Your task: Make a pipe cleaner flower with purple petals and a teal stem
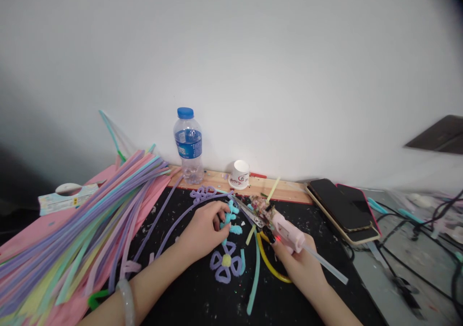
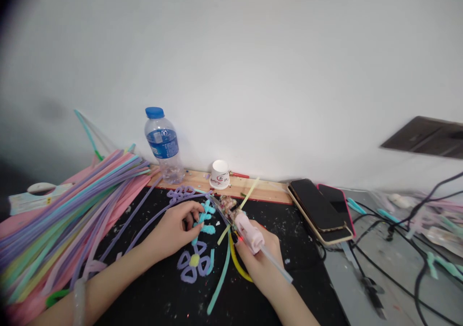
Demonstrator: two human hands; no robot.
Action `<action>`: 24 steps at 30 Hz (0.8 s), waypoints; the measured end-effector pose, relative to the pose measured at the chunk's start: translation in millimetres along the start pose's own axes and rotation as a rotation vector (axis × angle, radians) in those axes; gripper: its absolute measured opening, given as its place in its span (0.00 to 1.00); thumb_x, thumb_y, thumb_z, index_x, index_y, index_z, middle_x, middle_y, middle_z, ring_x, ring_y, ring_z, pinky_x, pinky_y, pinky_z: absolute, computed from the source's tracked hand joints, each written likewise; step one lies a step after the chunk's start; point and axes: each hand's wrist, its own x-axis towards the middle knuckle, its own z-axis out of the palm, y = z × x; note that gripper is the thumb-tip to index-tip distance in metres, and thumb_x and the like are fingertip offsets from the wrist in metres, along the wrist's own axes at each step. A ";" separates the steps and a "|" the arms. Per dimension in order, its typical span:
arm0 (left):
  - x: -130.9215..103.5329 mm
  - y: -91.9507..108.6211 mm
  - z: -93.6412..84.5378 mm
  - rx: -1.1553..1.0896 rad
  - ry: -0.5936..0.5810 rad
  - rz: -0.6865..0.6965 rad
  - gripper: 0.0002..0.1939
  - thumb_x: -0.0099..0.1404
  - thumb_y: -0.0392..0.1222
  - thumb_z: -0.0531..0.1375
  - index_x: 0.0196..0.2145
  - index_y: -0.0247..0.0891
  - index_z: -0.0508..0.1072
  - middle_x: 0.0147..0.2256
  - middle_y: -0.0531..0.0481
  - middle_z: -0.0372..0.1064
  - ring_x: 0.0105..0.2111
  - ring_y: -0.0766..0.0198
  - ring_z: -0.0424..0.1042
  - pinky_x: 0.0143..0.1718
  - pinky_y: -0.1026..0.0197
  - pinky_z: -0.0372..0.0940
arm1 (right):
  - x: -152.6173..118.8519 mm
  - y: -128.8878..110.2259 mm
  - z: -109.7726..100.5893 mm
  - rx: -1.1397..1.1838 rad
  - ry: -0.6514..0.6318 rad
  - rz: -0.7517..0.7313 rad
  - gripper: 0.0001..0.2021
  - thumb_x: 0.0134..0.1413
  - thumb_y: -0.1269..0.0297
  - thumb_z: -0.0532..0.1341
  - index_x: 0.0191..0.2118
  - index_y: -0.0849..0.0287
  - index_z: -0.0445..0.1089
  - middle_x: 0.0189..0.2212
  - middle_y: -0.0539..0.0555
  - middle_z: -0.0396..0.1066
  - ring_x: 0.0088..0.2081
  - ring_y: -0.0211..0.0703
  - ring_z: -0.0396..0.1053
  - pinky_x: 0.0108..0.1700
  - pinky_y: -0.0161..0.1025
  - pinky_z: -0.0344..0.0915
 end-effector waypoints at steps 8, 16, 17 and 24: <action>-0.2 -0.9 -0.4 0.057 0.006 0.013 0.11 0.53 0.31 0.55 0.35 0.38 0.70 0.29 0.54 0.63 0.20 0.70 0.62 0.24 0.66 0.59 | -0.1 -0.6 1.0 0.030 0.025 0.002 0.06 0.48 0.63 0.57 0.26 0.59 0.68 0.14 0.47 0.60 0.18 0.38 0.61 0.16 0.31 0.54; -3.7 -0.3 1.1 0.048 0.075 -0.038 0.10 0.56 0.33 0.55 0.38 0.40 0.66 0.30 0.54 0.64 0.23 0.68 0.64 0.27 0.65 0.61 | 0.8 -1.3 -1.4 -0.008 0.020 0.003 0.07 0.47 0.64 0.57 0.23 0.58 0.65 0.13 0.46 0.60 0.16 0.37 0.59 0.17 0.32 0.56; -4.7 0.4 1.7 0.041 0.113 -0.050 0.10 0.56 0.34 0.55 0.38 0.40 0.64 0.30 0.54 0.64 0.23 0.68 0.64 0.27 0.65 0.61 | 0.7 -1.3 -2.1 -0.019 0.027 -0.002 0.07 0.47 0.64 0.56 0.22 0.57 0.64 0.13 0.46 0.60 0.16 0.38 0.59 0.18 0.32 0.57; -16.7 8.6 8.6 -0.010 0.163 -0.009 0.14 0.60 0.34 0.55 0.45 0.41 0.63 0.33 0.53 0.63 0.25 0.68 0.63 0.25 0.66 0.61 | -0.8 -3.8 -6.8 -0.075 -0.015 -0.069 0.09 0.45 0.59 0.58 0.20 0.56 0.66 0.15 0.49 0.64 0.18 0.42 0.63 0.20 0.35 0.64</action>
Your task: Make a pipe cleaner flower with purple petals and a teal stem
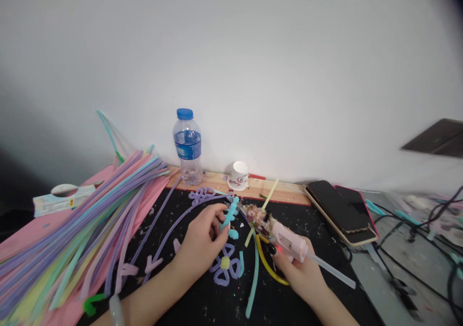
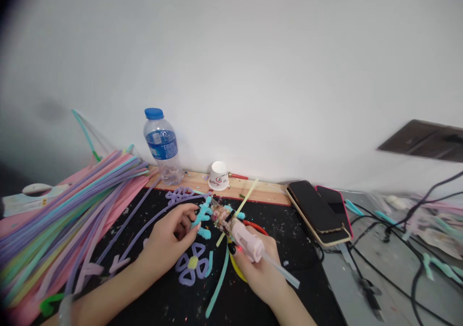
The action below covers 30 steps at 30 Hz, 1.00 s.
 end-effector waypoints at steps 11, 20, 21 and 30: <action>-7.0 2.8 3.0 0.008 -0.004 0.110 0.14 0.60 0.31 0.54 0.43 0.42 0.63 0.31 0.55 0.61 0.24 0.69 0.62 0.26 0.66 0.60 | 0.5 -1.4 1.6 -0.032 -0.026 -0.065 0.10 0.49 0.60 0.57 0.22 0.57 0.68 0.16 0.49 0.64 0.18 0.40 0.63 0.21 0.34 0.63; -8.4 3.0 2.6 0.037 -0.012 0.149 0.13 0.60 0.31 0.54 0.43 0.42 0.63 0.32 0.54 0.61 0.25 0.68 0.61 0.27 0.65 0.60 | -0.3 2.0 2.5 -0.056 -0.001 -0.108 0.10 0.50 0.59 0.58 0.23 0.58 0.69 0.17 0.49 0.64 0.20 0.41 0.64 0.21 0.35 0.63; -8.3 3.0 2.6 0.039 -0.010 0.152 0.13 0.60 0.30 0.54 0.43 0.42 0.63 0.32 0.54 0.61 0.24 0.68 0.61 0.27 0.65 0.60 | -0.5 2.3 2.6 -0.058 0.005 -0.109 0.10 0.50 0.60 0.58 0.23 0.58 0.69 0.17 0.49 0.64 0.19 0.41 0.64 0.21 0.35 0.63; -8.4 3.0 2.8 0.055 -0.004 0.158 0.13 0.60 0.30 0.54 0.42 0.42 0.63 0.31 0.55 0.60 0.24 0.68 0.60 0.27 0.66 0.59 | 1.7 0.6 3.0 -0.073 -0.031 -0.152 0.08 0.50 0.66 0.55 0.23 0.58 0.64 0.16 0.48 0.62 0.17 0.37 0.60 0.20 0.33 0.59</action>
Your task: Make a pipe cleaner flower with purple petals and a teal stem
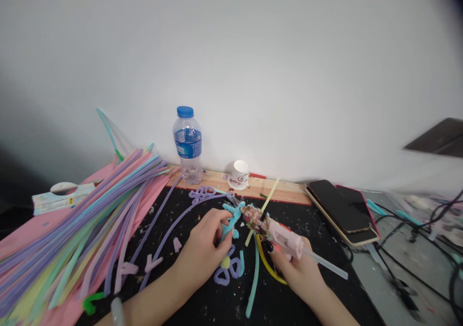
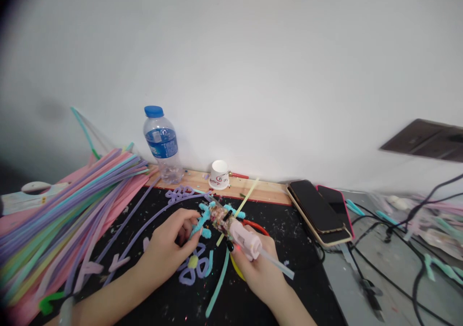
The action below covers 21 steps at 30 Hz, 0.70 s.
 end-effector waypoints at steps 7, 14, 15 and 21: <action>-0.2 -0.3 -0.3 -0.010 0.006 -0.004 0.13 0.60 0.30 0.54 0.42 0.42 0.63 0.31 0.55 0.60 0.24 0.68 0.61 0.27 0.65 0.59 | -2.1 2.9 2.0 -0.044 -0.019 -0.038 0.08 0.52 0.67 0.53 0.23 0.58 0.61 0.18 0.48 0.61 0.19 0.37 0.60 0.22 0.32 0.59; 0.7 0.4 -0.9 -0.015 -0.003 -0.018 0.13 0.60 0.30 0.54 0.41 0.42 0.62 0.30 0.55 0.59 0.24 0.69 0.60 0.27 0.66 0.59 | 0.1 0.1 1.5 -0.078 -0.011 -0.090 0.08 0.51 0.69 0.53 0.23 0.58 0.60 0.17 0.46 0.59 0.18 0.36 0.59 0.21 0.32 0.56; 0.8 0.3 -0.9 -0.014 -0.005 -0.022 0.13 0.60 0.30 0.54 0.41 0.42 0.62 0.30 0.55 0.59 0.24 0.69 0.60 0.26 0.66 0.59 | -0.2 0.6 1.8 -0.079 -0.009 -0.089 0.08 0.51 0.69 0.53 0.23 0.58 0.59 0.17 0.46 0.59 0.18 0.36 0.58 0.21 0.32 0.56; 0.9 0.0 -0.6 -0.017 0.007 -0.040 0.11 0.60 0.31 0.54 0.41 0.42 0.62 0.31 0.54 0.60 0.25 0.68 0.61 0.27 0.65 0.60 | -1.6 3.7 2.7 -0.069 -0.021 -0.069 0.09 0.52 0.68 0.53 0.22 0.57 0.58 0.17 0.46 0.58 0.17 0.35 0.56 0.20 0.32 0.54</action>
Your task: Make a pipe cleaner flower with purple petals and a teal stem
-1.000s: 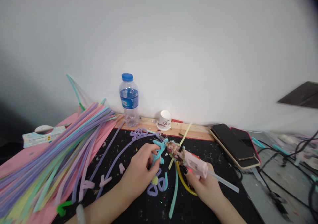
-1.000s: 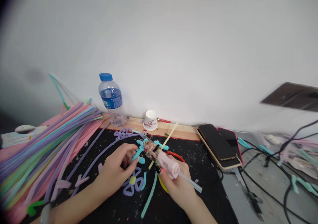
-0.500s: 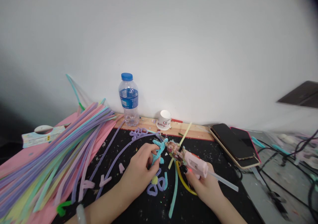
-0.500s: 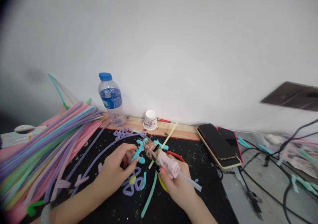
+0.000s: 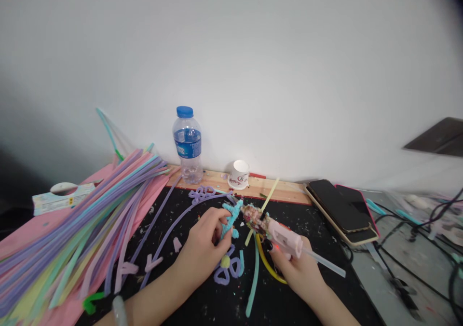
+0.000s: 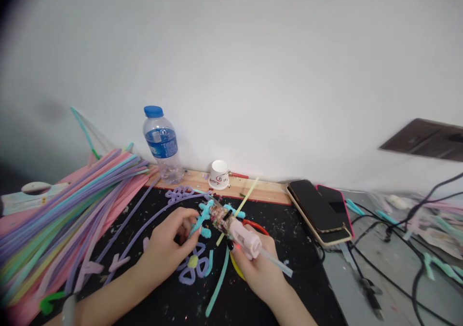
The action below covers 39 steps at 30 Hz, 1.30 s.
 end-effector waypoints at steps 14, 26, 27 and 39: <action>1.3 -1.4 -1.2 -0.116 0.082 -0.074 0.09 0.59 0.33 0.55 0.39 0.41 0.64 0.30 0.55 0.61 0.24 0.69 0.62 0.25 0.66 0.61 | 5.6 -0.4 -5.6 0.014 -0.054 0.117 0.05 0.52 0.67 0.54 0.26 0.58 0.63 0.19 0.48 0.65 0.21 0.39 0.65 0.24 0.32 0.60; 14.4 -16.8 -10.8 -0.346 0.223 -0.265 0.08 0.60 0.40 0.58 0.36 0.40 0.61 0.29 0.56 0.57 0.25 0.69 0.60 0.26 0.67 0.59 | 8.3 49.0 -16.7 -0.438 0.075 0.406 0.17 0.50 0.63 0.56 0.47 0.62 0.64 0.42 0.61 0.70 0.39 0.54 0.71 0.37 0.44 0.65; 14.8 -17.1 -11.5 -0.361 0.223 -0.272 0.08 0.60 0.41 0.58 0.36 0.40 0.61 0.29 0.57 0.57 0.25 0.69 0.61 0.27 0.67 0.59 | 7.3 56.3 -15.6 -0.451 0.071 0.404 0.17 0.51 0.64 0.56 0.47 0.63 0.64 0.41 0.62 0.70 0.39 0.55 0.70 0.38 0.45 0.65; 16.7 -19.3 -17.5 -0.375 0.255 -0.282 0.06 0.61 0.42 0.56 0.34 0.39 0.63 0.30 0.54 0.61 0.32 0.65 0.65 0.36 0.62 0.62 | 30.7 16.4 -10.1 -0.289 0.210 0.036 0.08 0.55 0.70 0.55 0.40 0.59 0.67 0.38 0.59 0.66 0.43 0.50 0.65 0.47 0.46 0.63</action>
